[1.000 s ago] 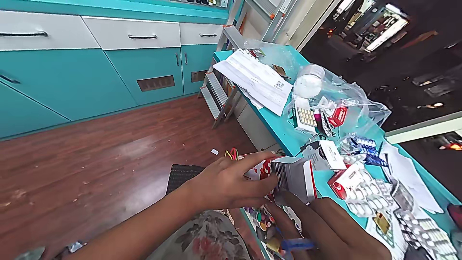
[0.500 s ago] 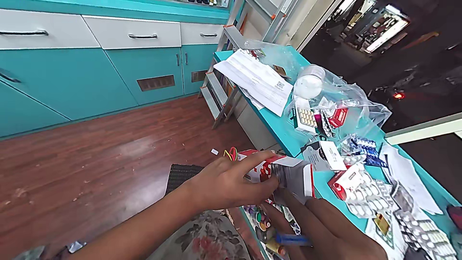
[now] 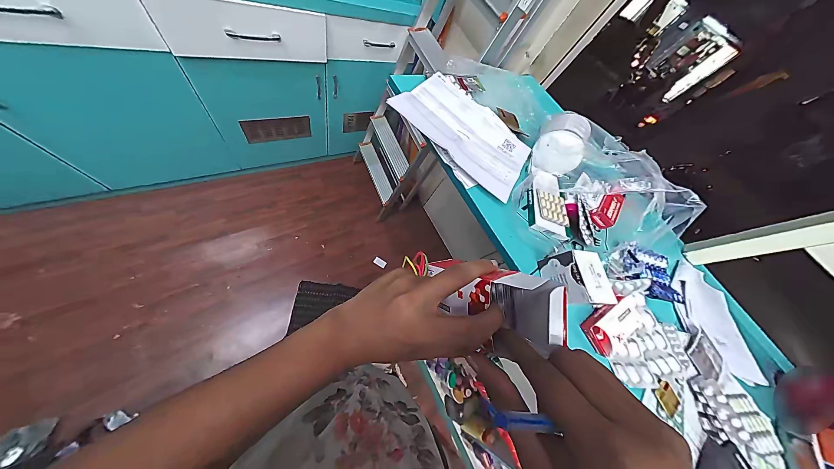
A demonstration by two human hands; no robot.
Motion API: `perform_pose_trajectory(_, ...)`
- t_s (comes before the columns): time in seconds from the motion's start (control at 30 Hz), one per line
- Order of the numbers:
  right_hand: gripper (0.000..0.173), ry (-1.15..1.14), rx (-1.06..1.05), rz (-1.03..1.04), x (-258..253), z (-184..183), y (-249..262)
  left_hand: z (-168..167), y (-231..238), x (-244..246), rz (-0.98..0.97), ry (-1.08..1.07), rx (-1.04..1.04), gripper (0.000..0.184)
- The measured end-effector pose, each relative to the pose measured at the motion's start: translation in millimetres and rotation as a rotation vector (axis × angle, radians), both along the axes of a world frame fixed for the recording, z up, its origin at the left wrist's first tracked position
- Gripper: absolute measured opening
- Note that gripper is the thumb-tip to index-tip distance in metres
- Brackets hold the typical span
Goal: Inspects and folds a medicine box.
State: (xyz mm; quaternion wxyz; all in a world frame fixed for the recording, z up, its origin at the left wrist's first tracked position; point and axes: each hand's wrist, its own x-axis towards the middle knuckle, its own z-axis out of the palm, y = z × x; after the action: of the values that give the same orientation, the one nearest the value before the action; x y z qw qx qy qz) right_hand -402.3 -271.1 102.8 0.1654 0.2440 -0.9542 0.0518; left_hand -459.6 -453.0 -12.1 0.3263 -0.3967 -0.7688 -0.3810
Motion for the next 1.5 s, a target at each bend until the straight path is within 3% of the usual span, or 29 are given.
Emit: perform_pose_trajectory(1.5, 0.039, -0.058, 0.000, -0.010, -3.4, 2.3, -1.4, -3.4, -3.5, 2.7, 0.041, 0.018, 0.003, 0.018)
